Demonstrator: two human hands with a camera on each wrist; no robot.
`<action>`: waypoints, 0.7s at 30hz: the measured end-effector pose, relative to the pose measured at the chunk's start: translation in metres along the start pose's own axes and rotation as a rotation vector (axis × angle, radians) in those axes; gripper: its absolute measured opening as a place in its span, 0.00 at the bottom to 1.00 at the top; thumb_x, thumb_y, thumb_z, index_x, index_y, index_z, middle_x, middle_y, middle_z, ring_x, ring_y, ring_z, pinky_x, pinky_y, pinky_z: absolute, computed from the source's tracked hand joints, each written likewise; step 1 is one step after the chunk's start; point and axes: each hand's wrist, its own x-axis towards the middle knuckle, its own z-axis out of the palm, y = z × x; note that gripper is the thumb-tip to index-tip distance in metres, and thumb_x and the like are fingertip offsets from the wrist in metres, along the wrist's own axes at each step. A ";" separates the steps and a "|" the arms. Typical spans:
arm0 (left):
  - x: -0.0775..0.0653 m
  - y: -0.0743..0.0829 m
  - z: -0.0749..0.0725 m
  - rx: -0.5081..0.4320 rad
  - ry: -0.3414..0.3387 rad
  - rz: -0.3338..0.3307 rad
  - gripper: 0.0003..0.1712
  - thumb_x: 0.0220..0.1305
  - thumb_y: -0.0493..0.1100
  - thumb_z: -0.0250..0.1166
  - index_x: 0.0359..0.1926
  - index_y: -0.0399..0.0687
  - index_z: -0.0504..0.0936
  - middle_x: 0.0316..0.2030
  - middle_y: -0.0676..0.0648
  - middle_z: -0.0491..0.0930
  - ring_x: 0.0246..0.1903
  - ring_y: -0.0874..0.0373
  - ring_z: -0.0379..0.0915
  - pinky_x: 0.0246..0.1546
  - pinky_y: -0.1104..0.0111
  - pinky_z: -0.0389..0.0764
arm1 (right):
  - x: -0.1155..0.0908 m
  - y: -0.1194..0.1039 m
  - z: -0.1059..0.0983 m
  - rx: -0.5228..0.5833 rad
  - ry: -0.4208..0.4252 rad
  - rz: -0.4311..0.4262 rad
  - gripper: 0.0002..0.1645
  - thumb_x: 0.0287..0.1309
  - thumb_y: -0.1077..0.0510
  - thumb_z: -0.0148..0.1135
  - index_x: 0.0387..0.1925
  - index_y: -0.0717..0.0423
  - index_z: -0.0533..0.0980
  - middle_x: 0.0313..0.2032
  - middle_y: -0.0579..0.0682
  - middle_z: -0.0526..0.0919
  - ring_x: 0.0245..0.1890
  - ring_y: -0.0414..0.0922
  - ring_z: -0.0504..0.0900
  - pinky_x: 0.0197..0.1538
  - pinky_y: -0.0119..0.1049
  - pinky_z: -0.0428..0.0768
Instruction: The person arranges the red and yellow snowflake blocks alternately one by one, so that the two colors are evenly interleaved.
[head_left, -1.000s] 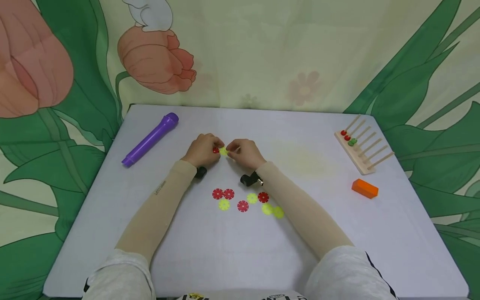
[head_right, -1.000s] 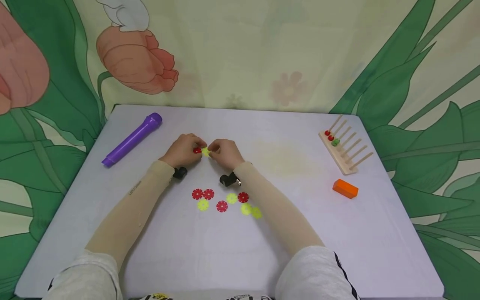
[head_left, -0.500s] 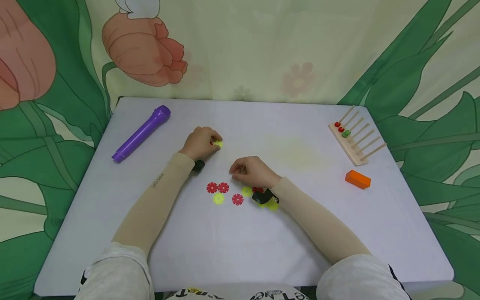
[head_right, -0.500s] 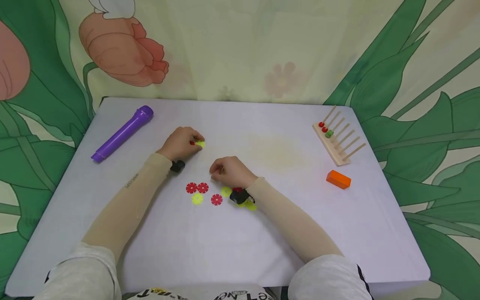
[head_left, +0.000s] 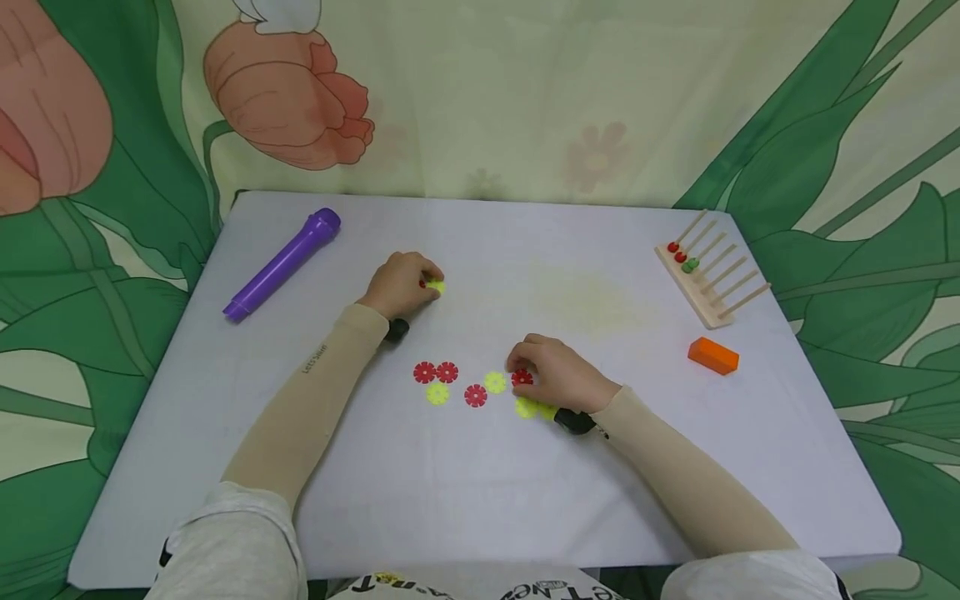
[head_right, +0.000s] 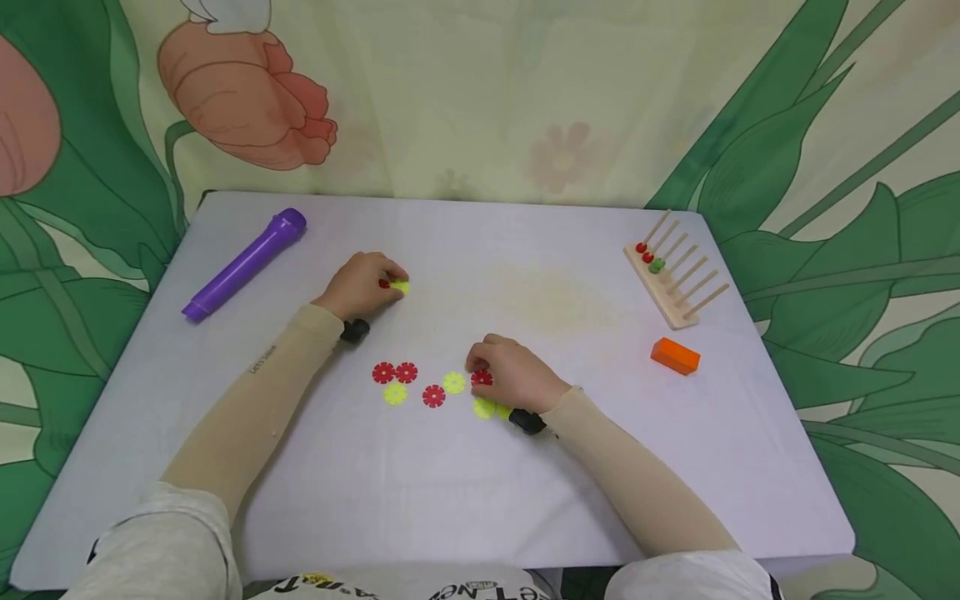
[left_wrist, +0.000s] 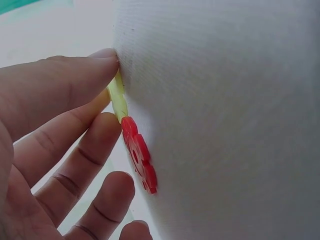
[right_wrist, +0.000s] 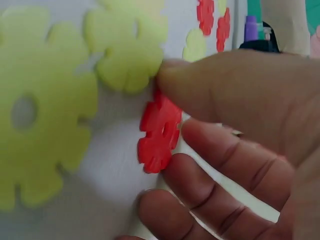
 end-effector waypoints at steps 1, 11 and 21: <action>0.000 0.000 0.000 -0.004 0.000 -0.001 0.18 0.63 0.42 0.75 0.54 0.44 0.88 0.49 0.43 0.86 0.51 0.47 0.75 0.54 0.55 0.77 | -0.001 0.000 -0.001 -0.005 0.012 0.007 0.13 0.57 0.59 0.75 0.43 0.52 0.83 0.40 0.45 0.82 0.40 0.41 0.78 0.48 0.37 0.81; -0.001 -0.001 0.003 -0.027 0.007 -0.004 0.18 0.63 0.42 0.75 0.54 0.45 0.88 0.51 0.44 0.86 0.52 0.47 0.75 0.56 0.55 0.77 | 0.001 0.008 -0.007 -0.059 0.137 0.136 0.15 0.53 0.57 0.80 0.39 0.58 0.85 0.33 0.48 0.83 0.34 0.43 0.78 0.44 0.38 0.78; -0.001 -0.003 0.003 -0.006 0.013 -0.001 0.17 0.63 0.44 0.75 0.53 0.48 0.89 0.51 0.45 0.86 0.52 0.48 0.74 0.54 0.56 0.77 | 0.039 0.006 -0.007 -0.063 0.179 0.087 0.07 0.56 0.60 0.77 0.38 0.56 0.89 0.28 0.47 0.83 0.30 0.44 0.75 0.51 0.43 0.75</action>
